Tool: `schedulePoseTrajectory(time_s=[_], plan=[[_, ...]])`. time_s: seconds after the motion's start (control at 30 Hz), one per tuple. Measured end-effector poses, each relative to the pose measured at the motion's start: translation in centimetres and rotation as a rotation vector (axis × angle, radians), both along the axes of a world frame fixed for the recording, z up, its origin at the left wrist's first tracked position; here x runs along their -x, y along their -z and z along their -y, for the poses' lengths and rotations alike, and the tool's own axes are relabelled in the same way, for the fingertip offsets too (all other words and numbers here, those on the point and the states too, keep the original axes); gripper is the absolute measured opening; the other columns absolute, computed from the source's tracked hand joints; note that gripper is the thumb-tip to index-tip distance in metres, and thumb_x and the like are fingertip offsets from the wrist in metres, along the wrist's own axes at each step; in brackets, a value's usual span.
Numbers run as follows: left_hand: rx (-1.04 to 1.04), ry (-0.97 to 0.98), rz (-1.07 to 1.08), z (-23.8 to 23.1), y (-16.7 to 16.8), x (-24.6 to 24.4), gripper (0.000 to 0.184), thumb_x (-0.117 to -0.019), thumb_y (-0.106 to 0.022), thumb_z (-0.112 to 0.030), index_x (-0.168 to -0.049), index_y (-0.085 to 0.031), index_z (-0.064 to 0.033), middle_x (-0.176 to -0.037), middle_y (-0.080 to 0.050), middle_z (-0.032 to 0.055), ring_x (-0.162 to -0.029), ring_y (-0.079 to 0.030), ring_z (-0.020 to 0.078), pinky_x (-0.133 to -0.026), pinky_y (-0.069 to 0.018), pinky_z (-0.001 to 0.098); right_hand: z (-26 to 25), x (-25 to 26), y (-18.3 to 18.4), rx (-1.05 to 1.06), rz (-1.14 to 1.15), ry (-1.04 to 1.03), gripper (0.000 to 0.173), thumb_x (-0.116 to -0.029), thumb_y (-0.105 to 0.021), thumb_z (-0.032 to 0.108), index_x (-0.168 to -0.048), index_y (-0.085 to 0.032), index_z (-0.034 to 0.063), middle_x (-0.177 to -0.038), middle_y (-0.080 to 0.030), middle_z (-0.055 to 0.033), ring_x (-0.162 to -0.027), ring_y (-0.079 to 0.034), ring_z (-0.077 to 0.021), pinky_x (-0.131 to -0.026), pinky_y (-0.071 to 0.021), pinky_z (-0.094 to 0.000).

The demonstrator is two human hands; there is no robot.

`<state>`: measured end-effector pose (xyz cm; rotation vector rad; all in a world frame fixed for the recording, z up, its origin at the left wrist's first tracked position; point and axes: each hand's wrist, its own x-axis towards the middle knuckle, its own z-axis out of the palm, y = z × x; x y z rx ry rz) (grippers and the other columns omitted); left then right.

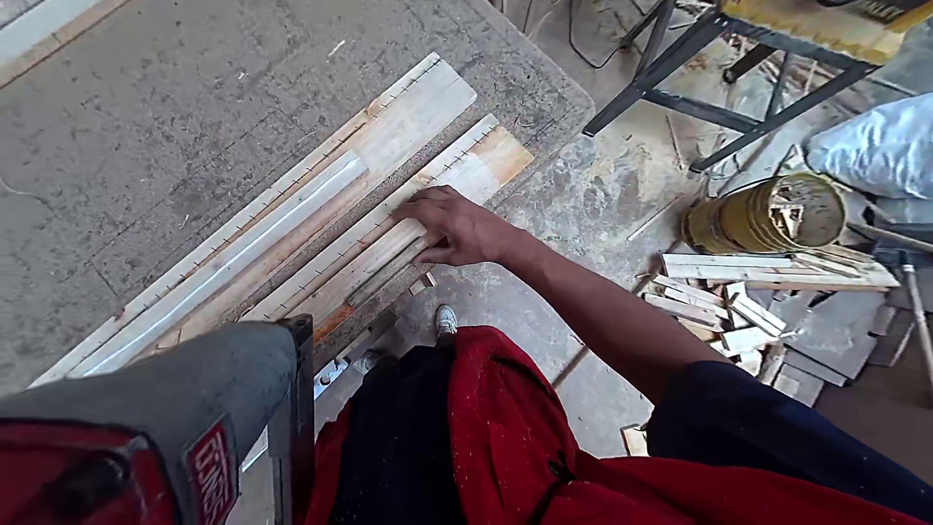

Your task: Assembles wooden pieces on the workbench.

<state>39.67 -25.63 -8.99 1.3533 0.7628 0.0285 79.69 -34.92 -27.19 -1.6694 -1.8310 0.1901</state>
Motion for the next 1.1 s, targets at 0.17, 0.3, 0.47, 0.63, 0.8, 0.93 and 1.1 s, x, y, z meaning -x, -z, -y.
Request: schedulePoseTrajectory(time_s=[0.17, 0.3, 0.47, 0.63, 0.8, 0.93, 1.1], plan=[[-0.091, 0.065, 0.014, -1.5, 1.6, -2.0, 0.032, -0.1057, -0.05, -0.048, -0.122, -0.062, -0.0233, -0.088, -0.071, -0.004, -0.074, -0.07, 0.0124, -0.069, -0.0604, 0.0316, 0.3, 0.1, 1.6, -0.128, 0.001, -0.02, 0.057, -0.0912, -0.074, 0.047, -0.127, -0.062, 0.0035, -0.13, -0.067, -0.0123, -0.132, -0.057, -0.0311, -0.118, -0.0398, -0.0448], [-0.159, 0.132, -0.067, -2.3, 0.6, -4.0, 0.034, -0.1033, -0.05, -0.055, -0.112, -0.068, -0.0283, -0.087, -0.072, -0.0085, -0.074, -0.07, 0.0072, -0.069, -0.0594, 0.0276, 0.2, -0.1, 2.3, -0.246, 0.003, -0.066, 0.045, -0.0937, -0.072, 0.044, -0.106, -0.06, 0.0031, -0.124, -0.069, -0.0174, -0.13, -0.058, -0.0377, -0.118, -0.0397, -0.0486], [-0.075, 0.11, -0.095, -3.3, 0.1, -5.0, 0.035, -0.0958, -0.056, -0.064, -0.1, -0.071, -0.0322, -0.072, -0.067, -0.0074, -0.052, -0.063, 0.0072, -0.049, -0.0567, 0.0264, 0.1, -0.4, 3.0, -0.299, 0.021, -0.066, 0.043, -0.093, -0.071, 0.048, -0.098, -0.057, 0.0073, -0.124, -0.07, -0.0157, -0.121, -0.062, -0.0346, -0.113, -0.0374, -0.0506], [-0.017, 0.157, -0.084, -3.9, -1.1, -9.3, 0.047, -0.0938, -0.057, -0.068, -0.101, -0.07, -0.023, -0.067, -0.063, 0.0035, -0.051, -0.064, 0.0184, -0.049, -0.0583, 0.0349, 0.1, -0.4, 3.0, -0.316, 0.009, -0.027, 0.044, -0.0906, -0.072, 0.05, -0.099, -0.057, 0.0086, -0.11, -0.073, -0.0119, -0.106, -0.064, -0.0276, -0.105, -0.0366, -0.0479], [-0.017, 0.23, -0.049, -4.5, -1.2, -12.3, 0.051, -0.0993, -0.05, -0.064, -0.102, -0.069, -0.0174, -0.067, -0.062, 0.0071, -0.054, -0.064, 0.022, -0.053, -0.0597, 0.0382, 0.0, -0.4, 2.9, -0.325, -0.017, -0.012, 0.046, -0.0871, -0.077, 0.047, -0.101, -0.058, 0.0077, -0.098, -0.069, -0.0078, -0.098, -0.063, -0.0249, -0.102, -0.039, -0.046], [0.065, 0.253, -0.089, -5.2, -1.4, -13.1, 0.051, -0.0987, -0.053, -0.063, -0.11, -0.068, -0.0155, -0.067, -0.06, 0.0061, -0.054, -0.063, 0.0201, -0.053, -0.0596, 0.037, 0.1, -0.5, 3.0, -0.309, -0.032, -0.01, 0.048, -0.0867, -0.077, 0.047, -0.102, -0.057, 0.0068, -0.095, -0.067, -0.0078, -0.096, -0.062, -0.0253, -0.102, -0.0392, -0.0465], [-0.013, 0.139, -0.081, -4.1, -0.8, -9.8, 0.048, -0.0945, -0.06, -0.064, -0.114, -0.07, -0.0205, -0.068, -0.063, 0.0023, -0.053, -0.063, 0.0159, -0.052, -0.059, 0.0338, -0.1, -0.4, 3.0, -0.307, -0.037, -0.001, 0.049, -0.0877, -0.075, 0.05, -0.103, -0.057, 0.0068, -0.102, -0.071, -0.0099, -0.097, -0.064, -0.0256, -0.101, -0.0405, -0.0469]])
